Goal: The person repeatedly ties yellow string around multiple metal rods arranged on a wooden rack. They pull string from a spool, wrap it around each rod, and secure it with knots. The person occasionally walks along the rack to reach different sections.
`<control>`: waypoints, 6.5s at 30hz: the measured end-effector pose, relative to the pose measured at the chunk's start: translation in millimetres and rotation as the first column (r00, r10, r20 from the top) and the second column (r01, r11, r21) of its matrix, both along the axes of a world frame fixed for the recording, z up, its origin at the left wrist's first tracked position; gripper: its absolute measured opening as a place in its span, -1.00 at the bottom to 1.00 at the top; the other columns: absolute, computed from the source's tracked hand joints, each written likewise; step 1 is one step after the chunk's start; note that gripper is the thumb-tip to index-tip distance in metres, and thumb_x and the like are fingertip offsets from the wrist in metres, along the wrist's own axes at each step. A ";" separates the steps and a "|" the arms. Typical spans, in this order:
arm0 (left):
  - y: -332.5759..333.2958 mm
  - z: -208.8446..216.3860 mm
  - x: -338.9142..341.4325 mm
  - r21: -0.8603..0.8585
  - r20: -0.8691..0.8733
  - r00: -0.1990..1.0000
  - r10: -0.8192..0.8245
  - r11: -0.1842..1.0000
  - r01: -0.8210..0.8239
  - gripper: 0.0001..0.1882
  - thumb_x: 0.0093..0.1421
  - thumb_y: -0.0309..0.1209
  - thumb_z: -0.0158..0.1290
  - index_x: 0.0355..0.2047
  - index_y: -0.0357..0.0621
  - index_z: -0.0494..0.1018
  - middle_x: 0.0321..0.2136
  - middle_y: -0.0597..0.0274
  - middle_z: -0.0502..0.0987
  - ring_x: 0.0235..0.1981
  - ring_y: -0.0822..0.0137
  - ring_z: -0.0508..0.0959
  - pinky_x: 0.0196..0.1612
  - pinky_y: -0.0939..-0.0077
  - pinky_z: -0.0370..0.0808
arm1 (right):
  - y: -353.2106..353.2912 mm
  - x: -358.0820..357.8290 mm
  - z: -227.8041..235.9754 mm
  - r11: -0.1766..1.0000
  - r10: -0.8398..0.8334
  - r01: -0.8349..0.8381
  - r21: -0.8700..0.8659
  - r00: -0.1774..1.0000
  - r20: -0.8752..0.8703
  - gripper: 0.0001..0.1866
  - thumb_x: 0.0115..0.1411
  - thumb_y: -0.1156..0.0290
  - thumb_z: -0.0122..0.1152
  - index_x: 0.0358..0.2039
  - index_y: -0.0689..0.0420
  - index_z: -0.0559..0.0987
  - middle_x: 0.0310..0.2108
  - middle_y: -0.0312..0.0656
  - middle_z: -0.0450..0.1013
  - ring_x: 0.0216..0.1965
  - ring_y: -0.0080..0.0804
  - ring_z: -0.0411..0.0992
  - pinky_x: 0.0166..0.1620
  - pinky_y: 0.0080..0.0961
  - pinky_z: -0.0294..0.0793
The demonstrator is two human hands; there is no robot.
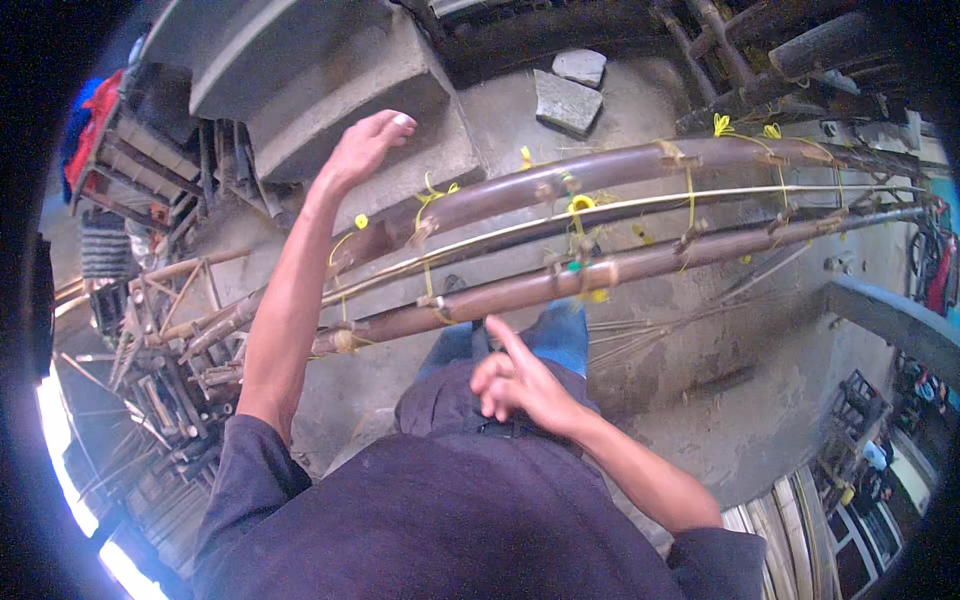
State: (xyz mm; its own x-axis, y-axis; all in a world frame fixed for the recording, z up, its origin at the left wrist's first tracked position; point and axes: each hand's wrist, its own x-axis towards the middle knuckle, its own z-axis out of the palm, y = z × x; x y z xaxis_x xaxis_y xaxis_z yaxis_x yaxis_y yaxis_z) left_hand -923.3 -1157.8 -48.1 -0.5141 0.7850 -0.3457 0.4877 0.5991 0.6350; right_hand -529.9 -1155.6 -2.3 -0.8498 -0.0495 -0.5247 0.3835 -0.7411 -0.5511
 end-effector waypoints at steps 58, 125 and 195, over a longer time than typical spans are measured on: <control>-253.0 -19.7 88.7 0.411 -0.223 0.954 0.198 0.907 -0.093 -0.83 0.14 -0.31 0.04 -0.39 -0.11 0.53 -0.46 0.00 0.56 -0.36 -0.02 0.56 -0.29 0.12 0.47 | -134.6 -310.0 119.5 -0.167 0.769 0.250 0.954 0.639 -0.033 -0.74 0.04 0.35 0.18 -0.28 0.23 0.56 -0.36 -0.01 0.49 -0.30 0.02 0.49 -0.23 -0.20 0.47; -363.7 10.2 22.9 0.067 -0.209 0.978 0.002 0.998 0.013 -0.80 0.17 -0.32 0.01 -0.33 -0.15 0.55 -0.47 -0.13 0.54 -0.39 -0.07 0.56 -0.31 0.10 0.48 | -203.6 -396.0 -72.2 -0.279 0.158 -0.206 0.938 0.954 0.256 -0.61 0.24 0.11 -0.03 -0.43 0.19 0.57 -0.57 -0.03 0.47 -0.50 -0.11 0.43 -0.33 -0.23 0.42; -39.3 -169.4 396.8 -0.289 0.215 0.488 -0.846 0.423 0.859 -0.34 0.29 0.00 -0.13 0.17 -0.29 0.14 0.09 -0.16 0.28 0.15 -0.03 0.25 0.21 0.17 0.19 | -123.6 272.4 -397.7 0.237 -0.871 0.194 0.952 -0.391 0.297 -0.79 0.21 0.31 0.08 -0.37 0.22 0.42 -0.53 -0.04 0.42 -0.44 -0.15 0.44 -0.35 -0.22 0.36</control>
State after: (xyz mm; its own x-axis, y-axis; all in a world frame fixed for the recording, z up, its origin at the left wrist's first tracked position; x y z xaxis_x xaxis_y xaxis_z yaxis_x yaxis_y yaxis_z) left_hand -526.5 -1197.0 -217.4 0.3704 0.6538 -0.6598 0.8500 0.0479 0.5246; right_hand -257.5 -1279.1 -400.0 0.7949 0.5029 -0.3396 0.2020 -0.7470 -0.6334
